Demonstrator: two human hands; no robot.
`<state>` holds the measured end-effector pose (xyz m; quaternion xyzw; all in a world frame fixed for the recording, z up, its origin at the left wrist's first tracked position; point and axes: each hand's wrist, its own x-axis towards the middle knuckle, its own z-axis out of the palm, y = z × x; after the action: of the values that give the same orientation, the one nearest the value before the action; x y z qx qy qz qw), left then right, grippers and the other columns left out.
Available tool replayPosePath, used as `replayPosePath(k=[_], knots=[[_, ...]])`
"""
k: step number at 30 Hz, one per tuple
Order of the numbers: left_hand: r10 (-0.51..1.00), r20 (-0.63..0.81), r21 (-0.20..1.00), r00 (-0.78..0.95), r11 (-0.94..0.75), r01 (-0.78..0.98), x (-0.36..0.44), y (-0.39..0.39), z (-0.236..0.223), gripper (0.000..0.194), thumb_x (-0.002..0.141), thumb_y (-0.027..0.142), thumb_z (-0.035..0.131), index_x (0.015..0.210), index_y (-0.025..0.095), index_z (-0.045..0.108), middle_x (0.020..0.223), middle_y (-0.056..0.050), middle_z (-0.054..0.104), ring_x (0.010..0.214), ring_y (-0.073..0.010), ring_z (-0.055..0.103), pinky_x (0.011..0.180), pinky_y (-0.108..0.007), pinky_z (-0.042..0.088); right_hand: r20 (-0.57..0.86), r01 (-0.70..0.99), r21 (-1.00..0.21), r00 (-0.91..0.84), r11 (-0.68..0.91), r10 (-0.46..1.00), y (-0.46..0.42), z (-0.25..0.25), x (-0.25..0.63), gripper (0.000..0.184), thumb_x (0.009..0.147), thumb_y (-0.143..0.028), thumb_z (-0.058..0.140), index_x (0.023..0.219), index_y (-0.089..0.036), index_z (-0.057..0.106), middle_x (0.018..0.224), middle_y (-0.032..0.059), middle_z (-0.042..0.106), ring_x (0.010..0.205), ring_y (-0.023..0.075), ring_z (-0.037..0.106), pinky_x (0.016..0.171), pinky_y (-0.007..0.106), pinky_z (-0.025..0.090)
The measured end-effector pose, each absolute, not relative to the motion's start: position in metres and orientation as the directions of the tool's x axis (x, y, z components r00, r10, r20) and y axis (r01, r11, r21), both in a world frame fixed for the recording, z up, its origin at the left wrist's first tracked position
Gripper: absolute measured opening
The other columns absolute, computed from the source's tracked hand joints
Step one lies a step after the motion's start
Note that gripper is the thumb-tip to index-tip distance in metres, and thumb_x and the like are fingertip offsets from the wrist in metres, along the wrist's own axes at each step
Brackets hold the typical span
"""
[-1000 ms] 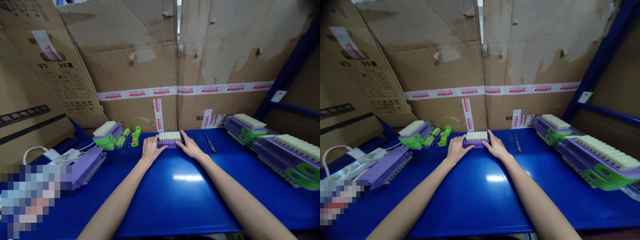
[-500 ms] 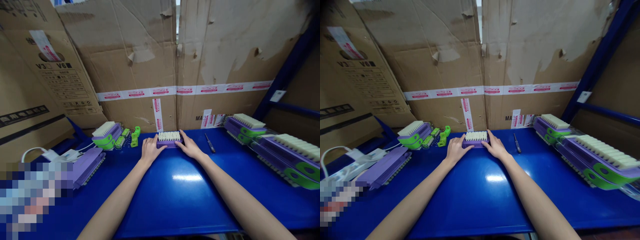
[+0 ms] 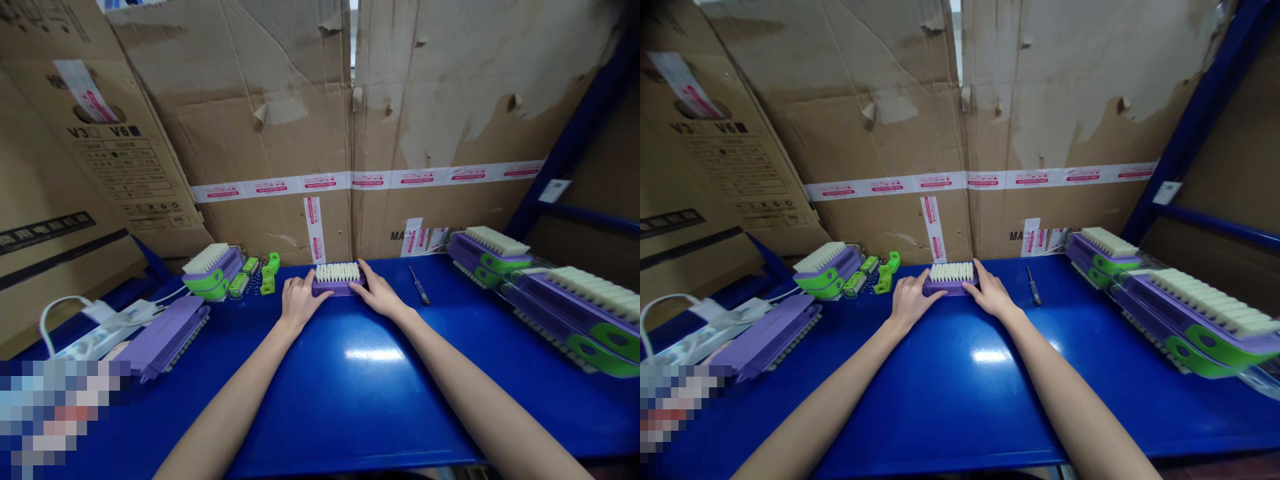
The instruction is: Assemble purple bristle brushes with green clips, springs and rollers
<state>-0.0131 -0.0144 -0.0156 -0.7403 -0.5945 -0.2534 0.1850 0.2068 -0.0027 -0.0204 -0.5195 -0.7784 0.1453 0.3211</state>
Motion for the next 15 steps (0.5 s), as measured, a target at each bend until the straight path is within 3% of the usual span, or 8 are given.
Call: replayPosePath(k=[9,15], knots=[[0.791,0.592,0.053,0.155,-0.230,0.972,-0.0123,-0.0145,-0.0148,0.073,0.072,0.064,0.055,0.121,0.010,0.055,0.087,-0.016,0.068,0.084,-0.0281,0.062,0.083,-0.038,0.040,0.363,0.703,-0.569,-0.251,0.427,0.897,-0.0018,-0.0216,0.2068,0.072,0.085,-0.053,0.042,0.144,-0.019,0.018,0.144,0.0146,0.036,0.131,0.0302,0.036,0.103,0.050,0.033],[0.801,0.560,0.047,0.214,-0.288,0.956,-0.0124,-0.0144,-0.0147,0.068,0.077,0.059,0.052,0.130,0.018,0.045,0.089,-0.012,0.068,0.084,-0.0270,0.061,0.077,-0.036,0.041,0.366,0.702,-0.568,-0.254,0.431,0.895,-0.0014,-0.0221,0.2073,0.073,0.085,-0.053,0.042,0.144,-0.017,0.018,0.144,0.0154,0.035,0.131,0.0302,0.036,0.104,0.049,0.033]])
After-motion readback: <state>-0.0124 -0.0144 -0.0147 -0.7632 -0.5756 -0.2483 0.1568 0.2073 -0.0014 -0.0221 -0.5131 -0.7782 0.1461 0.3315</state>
